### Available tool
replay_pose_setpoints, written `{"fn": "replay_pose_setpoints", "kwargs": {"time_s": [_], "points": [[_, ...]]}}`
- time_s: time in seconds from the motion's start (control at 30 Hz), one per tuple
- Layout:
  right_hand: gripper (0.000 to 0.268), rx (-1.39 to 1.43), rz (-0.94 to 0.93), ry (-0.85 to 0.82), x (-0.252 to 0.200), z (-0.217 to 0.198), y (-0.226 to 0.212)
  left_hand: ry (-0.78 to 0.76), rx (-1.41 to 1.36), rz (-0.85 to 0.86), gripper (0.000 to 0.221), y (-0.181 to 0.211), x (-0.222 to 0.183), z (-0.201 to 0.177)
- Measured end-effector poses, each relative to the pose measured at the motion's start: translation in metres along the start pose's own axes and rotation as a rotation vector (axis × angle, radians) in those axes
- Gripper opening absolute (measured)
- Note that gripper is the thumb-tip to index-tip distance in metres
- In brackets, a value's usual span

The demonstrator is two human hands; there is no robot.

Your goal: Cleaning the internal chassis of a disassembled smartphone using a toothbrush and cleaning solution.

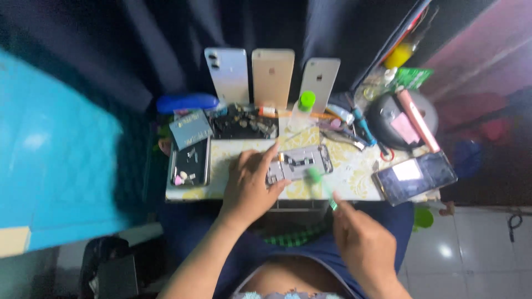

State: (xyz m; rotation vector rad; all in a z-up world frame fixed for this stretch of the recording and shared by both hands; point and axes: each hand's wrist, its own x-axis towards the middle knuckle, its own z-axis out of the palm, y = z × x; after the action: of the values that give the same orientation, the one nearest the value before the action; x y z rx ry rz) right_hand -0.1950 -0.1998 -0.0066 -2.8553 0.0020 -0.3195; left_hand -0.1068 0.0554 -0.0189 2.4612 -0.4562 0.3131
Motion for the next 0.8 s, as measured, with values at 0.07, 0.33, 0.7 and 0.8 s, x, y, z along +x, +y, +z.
{"fn": "replay_pose_setpoints", "kwargs": {"time_s": [0.07, 0.33, 0.7, 0.8], "points": [[0.046, 0.036, -0.090, -0.142, -0.005, 0.004, 0.003, -0.003, 0.037, 0.005, 0.083, 0.002, -0.002, -0.002], [0.049, 0.114, 0.001, -0.171, 0.001, 0.002, 0.001, 0.005, 0.035, 0.036, 0.086, -0.001, -0.001, 0.000], [0.048, 0.131, -0.069, -0.100, 0.007, -0.005, 0.005, 0.063, 0.001, -0.013, 0.112, -0.004, -0.002, 0.005], [0.043, 0.057, -0.061, -0.068, 0.003, -0.002, -0.002, 0.034, -0.002, 0.004, 0.109, -0.006, -0.002, 0.009]]}}
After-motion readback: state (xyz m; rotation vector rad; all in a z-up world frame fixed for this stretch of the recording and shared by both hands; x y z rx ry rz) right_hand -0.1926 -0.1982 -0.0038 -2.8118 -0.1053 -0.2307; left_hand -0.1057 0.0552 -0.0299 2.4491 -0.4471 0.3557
